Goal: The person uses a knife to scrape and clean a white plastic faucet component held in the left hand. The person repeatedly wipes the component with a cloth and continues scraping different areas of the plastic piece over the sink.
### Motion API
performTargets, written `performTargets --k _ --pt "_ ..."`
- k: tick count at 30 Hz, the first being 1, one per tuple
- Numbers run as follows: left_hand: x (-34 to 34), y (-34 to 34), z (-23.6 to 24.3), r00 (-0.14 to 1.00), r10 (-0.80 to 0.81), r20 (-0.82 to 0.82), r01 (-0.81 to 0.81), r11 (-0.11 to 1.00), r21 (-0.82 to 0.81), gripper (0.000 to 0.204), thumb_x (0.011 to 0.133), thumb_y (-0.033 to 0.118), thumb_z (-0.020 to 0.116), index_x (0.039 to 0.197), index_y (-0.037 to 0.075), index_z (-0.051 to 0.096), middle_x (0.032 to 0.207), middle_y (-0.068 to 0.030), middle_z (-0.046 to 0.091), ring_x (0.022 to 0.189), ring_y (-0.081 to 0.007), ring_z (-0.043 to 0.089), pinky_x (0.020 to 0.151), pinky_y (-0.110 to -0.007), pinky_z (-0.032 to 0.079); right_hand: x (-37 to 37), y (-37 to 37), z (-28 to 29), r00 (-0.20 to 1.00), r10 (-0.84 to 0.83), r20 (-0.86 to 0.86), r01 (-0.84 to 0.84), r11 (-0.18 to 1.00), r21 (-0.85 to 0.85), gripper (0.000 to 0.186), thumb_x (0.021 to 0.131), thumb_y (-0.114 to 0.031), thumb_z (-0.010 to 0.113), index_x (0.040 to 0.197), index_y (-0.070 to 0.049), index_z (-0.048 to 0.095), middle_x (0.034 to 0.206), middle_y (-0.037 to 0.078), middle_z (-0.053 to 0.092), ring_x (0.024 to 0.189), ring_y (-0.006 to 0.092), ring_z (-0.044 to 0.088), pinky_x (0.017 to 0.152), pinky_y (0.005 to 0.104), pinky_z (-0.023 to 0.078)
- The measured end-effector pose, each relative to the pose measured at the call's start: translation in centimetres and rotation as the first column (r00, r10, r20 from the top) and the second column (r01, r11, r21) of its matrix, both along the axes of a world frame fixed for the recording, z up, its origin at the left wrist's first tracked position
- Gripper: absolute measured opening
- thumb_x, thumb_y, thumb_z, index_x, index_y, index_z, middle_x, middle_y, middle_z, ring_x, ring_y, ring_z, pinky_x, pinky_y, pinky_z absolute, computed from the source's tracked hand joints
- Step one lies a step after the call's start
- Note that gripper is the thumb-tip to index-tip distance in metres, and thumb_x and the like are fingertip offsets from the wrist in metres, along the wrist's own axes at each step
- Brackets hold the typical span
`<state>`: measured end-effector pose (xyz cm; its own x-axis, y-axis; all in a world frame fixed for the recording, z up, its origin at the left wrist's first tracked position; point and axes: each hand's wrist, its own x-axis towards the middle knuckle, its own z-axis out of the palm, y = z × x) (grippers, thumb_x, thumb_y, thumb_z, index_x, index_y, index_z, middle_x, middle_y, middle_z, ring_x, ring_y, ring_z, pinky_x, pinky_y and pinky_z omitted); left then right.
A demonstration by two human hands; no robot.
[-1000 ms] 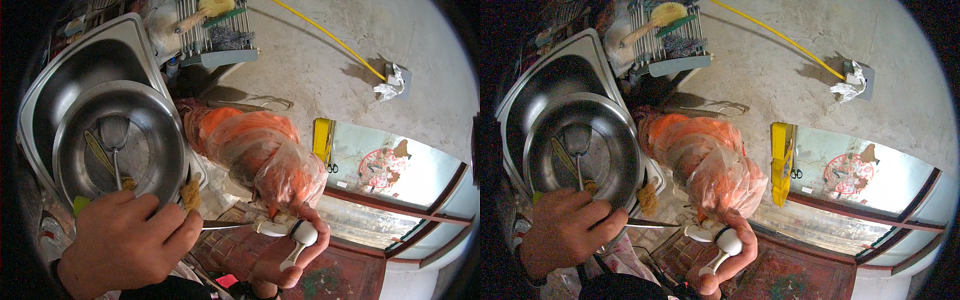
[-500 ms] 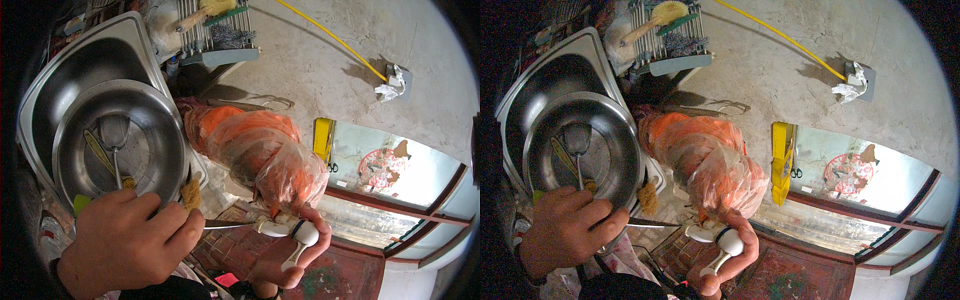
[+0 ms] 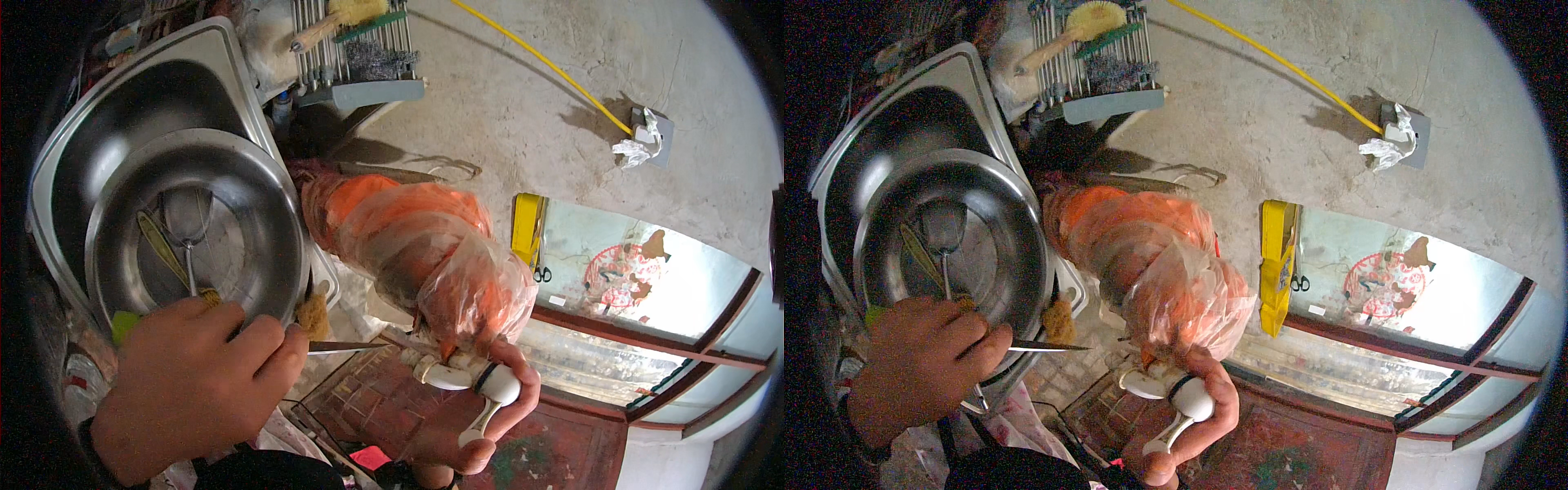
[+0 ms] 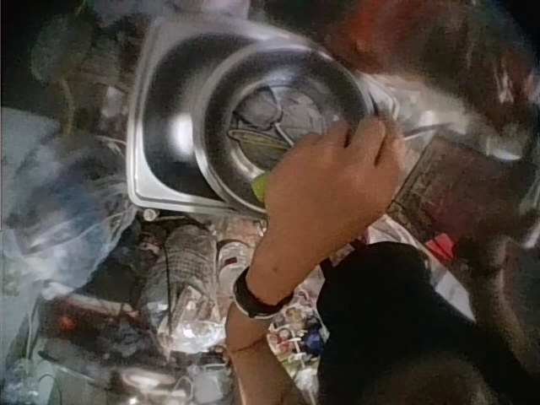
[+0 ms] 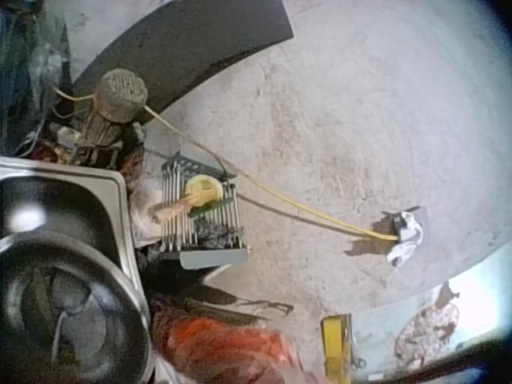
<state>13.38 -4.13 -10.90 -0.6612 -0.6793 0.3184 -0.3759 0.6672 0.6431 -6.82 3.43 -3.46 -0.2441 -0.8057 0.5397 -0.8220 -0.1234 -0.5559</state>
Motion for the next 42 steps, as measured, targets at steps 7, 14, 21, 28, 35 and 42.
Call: performTargets --k 7,14,21,28,35,42 --pt "0.2 -0.3 1.4 0.998 -0.032 -0.060 0.031 0.999 -0.028 0.029 0.063 0.023 0.060 0.089 0.011 0.058 0.068 -0.0006 0.049 0.058 -0.0157 0.053 0.046 -0.031 0.042 -0.1 0.1 0.1 1.000 -0.027 0.010 0.027 0.999 0.027 0.081 0.072 -0.066 0.046 0.122 -0.002 0.039 0.112 0.019 0.049 0.107 0.0311 0.046 0.095 0.0451 0.032" --pt "-0.1 -0.4 1.5 0.998 -0.020 -0.057 0.018 0.999 -0.038 0.027 0.062 0.023 0.060 0.087 0.012 0.060 0.069 0.0001 0.048 0.056 -0.0150 0.051 0.046 -0.031 0.042 0.4 -0.2 0.0 0.996 -0.083 0.028 0.082 0.997 0.015 0.079 0.072 -0.065 0.048 0.121 -0.003 0.039 0.112 0.019 0.049 0.106 0.0307 0.047 0.095 0.0450 0.034" --pt "-0.2 -0.5 1.4 0.999 -0.027 -0.026 0.026 0.999 -0.040 0.027 0.062 0.022 0.060 0.087 0.011 0.060 0.069 -0.0005 0.048 0.057 -0.0156 0.052 0.046 -0.031 0.042 -0.1 0.0 0.1 1.000 -0.010 0.005 0.010 1.000 0.029 0.080 0.072 -0.065 0.048 0.121 -0.003 0.039 0.112 0.019 0.049 0.106 0.0306 0.047 0.095 0.0447 0.034" --pt "-0.2 -0.5 1.3 0.998 -0.036 -0.049 0.034 0.999 -0.034 0.027 0.062 0.022 0.059 0.087 0.010 0.060 0.069 -0.0010 0.048 0.058 -0.0159 0.052 0.048 -0.030 0.043 -0.4 0.3 0.3 1.000 -0.005 0.006 0.005 0.999 0.049 0.080 0.072 -0.065 0.048 0.121 -0.003 0.039 0.113 0.019 0.048 0.107 0.0307 0.046 0.096 0.0452 0.033" --pt "-0.2 -0.6 0.9 0.997 -0.067 -0.030 0.066 0.998 -0.009 0.024 0.062 0.022 0.059 0.084 0.011 0.061 0.067 -0.0002 0.047 0.058 -0.0159 0.053 0.048 -0.030 0.043 0.0 0.1 -0.1 0.999 -0.037 0.025 0.037 0.999 0.009 0.081 0.072 -0.066 0.047 0.121 -0.002 0.039 0.113 0.019 0.048 0.107 0.0306 0.046 0.096 0.0452 0.032" --pt "-0.1 -0.7 0.2 0.999 -0.005 -0.038 0.004 1.000 -0.008 0.024 0.063 0.021 0.059 0.084 0.012 0.061 0.068 0.0002 0.049 0.058 -0.0155 0.052 0.047 -0.031 0.042 -0.3 0.7 0.3 0.999 -0.043 0.014 0.042 0.998 0.046 0.082 0.071 -0.066 0.048 0.121 -0.002 0.039 0.112 0.019 0.048 0.107 0.0313 0.045 0.097 0.0453 0.031"
